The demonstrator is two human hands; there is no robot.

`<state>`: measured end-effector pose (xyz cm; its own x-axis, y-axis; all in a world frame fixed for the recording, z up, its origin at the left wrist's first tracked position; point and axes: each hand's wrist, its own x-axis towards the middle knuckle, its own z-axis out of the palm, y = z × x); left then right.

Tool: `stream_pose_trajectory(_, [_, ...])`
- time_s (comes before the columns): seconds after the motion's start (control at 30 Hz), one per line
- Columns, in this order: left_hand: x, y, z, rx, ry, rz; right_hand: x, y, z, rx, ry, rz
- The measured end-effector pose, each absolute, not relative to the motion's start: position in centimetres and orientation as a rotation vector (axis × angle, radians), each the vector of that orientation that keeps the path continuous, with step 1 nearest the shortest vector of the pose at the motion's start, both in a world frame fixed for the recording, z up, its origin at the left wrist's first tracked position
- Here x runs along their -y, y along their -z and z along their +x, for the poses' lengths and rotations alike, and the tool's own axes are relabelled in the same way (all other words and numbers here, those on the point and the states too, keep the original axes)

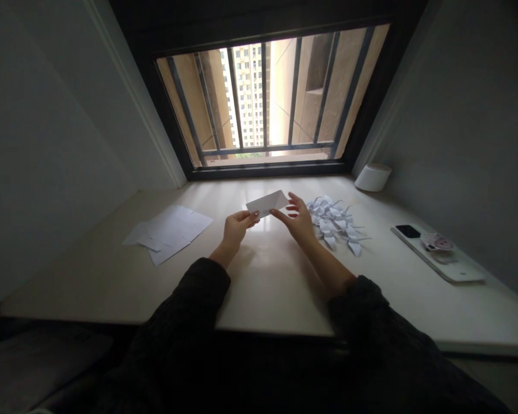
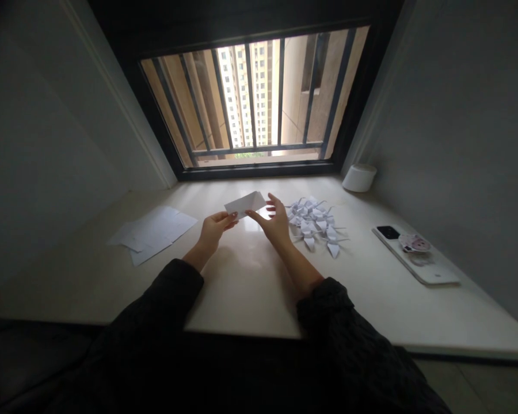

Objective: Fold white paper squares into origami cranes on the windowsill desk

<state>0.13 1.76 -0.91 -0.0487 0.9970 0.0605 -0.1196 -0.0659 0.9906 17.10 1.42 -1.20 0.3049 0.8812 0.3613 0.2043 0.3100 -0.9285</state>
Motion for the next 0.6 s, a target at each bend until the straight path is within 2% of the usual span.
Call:
stream_pose_trajectory(0.1, [-1.5,1.1,0.8,-1.049,-1.397,1.009,-1.2,1.7,16.1,1.225,-1.036,-1.151])
stream_pose_trajectory(0.17, [-1.3,1.2,1.1,-1.020,-1.412,0.975,-1.0,1.9,15.7,1.186,-1.132,-1.126])
stream_pose_trajectory(0.6, [-0.9,1.2,1.3,-1.047,-1.419,1.119,-0.1,1.4,14.9,0.953,-1.206,-1.112])
